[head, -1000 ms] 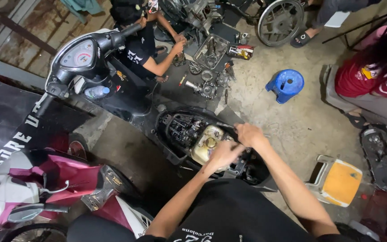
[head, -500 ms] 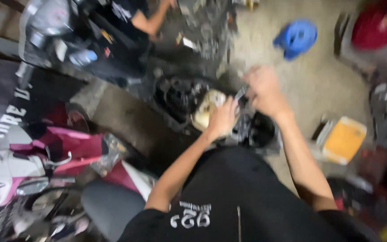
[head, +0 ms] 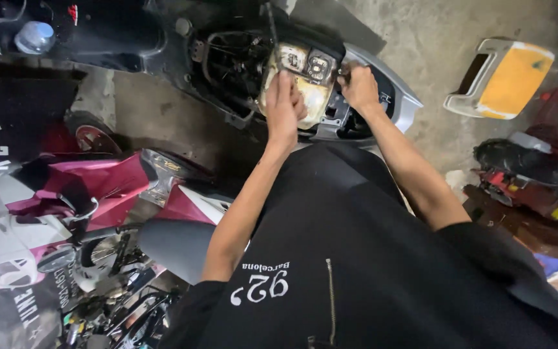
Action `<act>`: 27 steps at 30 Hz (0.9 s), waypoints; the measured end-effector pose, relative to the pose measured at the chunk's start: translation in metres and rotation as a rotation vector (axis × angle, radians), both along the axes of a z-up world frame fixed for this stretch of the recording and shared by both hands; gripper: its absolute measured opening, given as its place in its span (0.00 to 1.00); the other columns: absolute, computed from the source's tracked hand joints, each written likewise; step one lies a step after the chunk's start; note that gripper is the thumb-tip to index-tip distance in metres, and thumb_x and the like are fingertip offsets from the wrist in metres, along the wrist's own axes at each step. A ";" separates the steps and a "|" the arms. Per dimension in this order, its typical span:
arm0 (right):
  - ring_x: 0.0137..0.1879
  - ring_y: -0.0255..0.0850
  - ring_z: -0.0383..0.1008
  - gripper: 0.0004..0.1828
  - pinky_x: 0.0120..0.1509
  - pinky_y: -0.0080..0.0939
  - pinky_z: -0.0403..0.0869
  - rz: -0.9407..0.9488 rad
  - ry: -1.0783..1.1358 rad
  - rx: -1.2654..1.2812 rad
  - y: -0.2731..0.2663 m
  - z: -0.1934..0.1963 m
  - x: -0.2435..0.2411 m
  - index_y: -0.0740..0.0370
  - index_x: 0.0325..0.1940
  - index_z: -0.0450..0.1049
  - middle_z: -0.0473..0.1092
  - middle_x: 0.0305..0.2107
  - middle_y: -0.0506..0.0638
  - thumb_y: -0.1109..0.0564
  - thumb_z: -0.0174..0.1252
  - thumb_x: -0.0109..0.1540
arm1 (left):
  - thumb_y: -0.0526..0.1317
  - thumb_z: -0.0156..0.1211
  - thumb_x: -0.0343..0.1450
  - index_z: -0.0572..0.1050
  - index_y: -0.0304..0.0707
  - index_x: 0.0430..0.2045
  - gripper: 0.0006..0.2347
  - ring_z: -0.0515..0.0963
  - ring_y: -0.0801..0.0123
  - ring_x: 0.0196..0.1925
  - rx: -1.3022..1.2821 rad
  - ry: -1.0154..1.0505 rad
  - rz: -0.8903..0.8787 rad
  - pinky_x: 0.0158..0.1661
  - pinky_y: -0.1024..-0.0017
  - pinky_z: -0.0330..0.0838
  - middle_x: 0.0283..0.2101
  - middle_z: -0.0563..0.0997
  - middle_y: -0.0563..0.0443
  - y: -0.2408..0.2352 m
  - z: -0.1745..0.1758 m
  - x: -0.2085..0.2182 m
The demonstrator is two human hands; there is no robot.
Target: The person uses a wrench to tighten bolts on the exposed engine area of a scooter. They repeatedly adjust the tool and reposition their hands to work on different fasteners within the central compartment.
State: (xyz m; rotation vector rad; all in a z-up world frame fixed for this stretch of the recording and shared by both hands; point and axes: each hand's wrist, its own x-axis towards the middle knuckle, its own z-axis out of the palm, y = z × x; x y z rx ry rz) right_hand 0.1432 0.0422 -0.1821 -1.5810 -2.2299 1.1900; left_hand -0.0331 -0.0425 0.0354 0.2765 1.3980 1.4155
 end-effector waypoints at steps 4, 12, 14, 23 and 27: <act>0.43 0.77 0.73 0.14 0.37 0.66 0.69 -0.069 -0.161 0.134 0.004 -0.055 -0.006 0.68 0.30 0.70 0.72 0.24 0.67 0.56 0.58 0.65 | 0.48 0.38 0.80 0.56 0.49 0.22 0.15 0.43 0.80 0.14 0.140 0.072 -0.076 0.16 0.76 0.42 0.18 0.48 0.63 -0.022 0.042 -0.013; 0.35 0.68 0.77 0.17 0.38 0.63 0.74 0.059 -0.379 0.190 -0.009 -0.077 -0.014 0.65 0.36 0.78 0.77 0.30 0.63 0.49 0.55 0.68 | 0.48 0.38 0.81 0.55 0.47 0.23 0.15 0.44 0.80 0.15 0.050 0.113 -0.052 0.20 0.74 0.44 0.20 0.48 0.61 -0.061 0.057 -0.030; 0.34 0.69 0.77 0.18 0.37 0.64 0.74 0.038 -0.336 0.179 -0.010 -0.069 -0.017 0.66 0.35 0.78 0.77 0.30 0.63 0.50 0.54 0.70 | 0.48 0.38 0.81 0.55 0.47 0.23 0.15 0.44 0.80 0.16 0.043 0.114 -0.045 0.20 0.74 0.44 0.20 0.48 0.61 -0.066 0.054 -0.034; 0.34 0.60 0.81 0.17 0.37 0.54 0.77 0.071 -0.428 0.205 -0.003 -0.070 -0.026 0.67 0.30 0.78 0.76 0.24 0.60 0.48 0.67 0.59 | 0.42 0.32 0.84 0.59 0.47 0.27 0.13 0.48 0.85 0.12 0.044 0.132 -0.114 0.15 0.80 0.53 0.20 0.47 0.65 -0.088 0.025 -0.042; 0.34 0.61 0.81 0.15 0.37 0.55 0.77 0.158 -0.433 0.237 -0.003 -0.079 -0.019 0.64 0.36 0.78 0.76 0.25 0.62 0.49 0.66 0.58 | 0.43 0.32 0.84 0.59 0.47 0.27 0.14 0.49 0.84 0.12 0.026 0.117 -0.129 0.16 0.80 0.52 0.20 0.47 0.65 -0.095 0.024 -0.042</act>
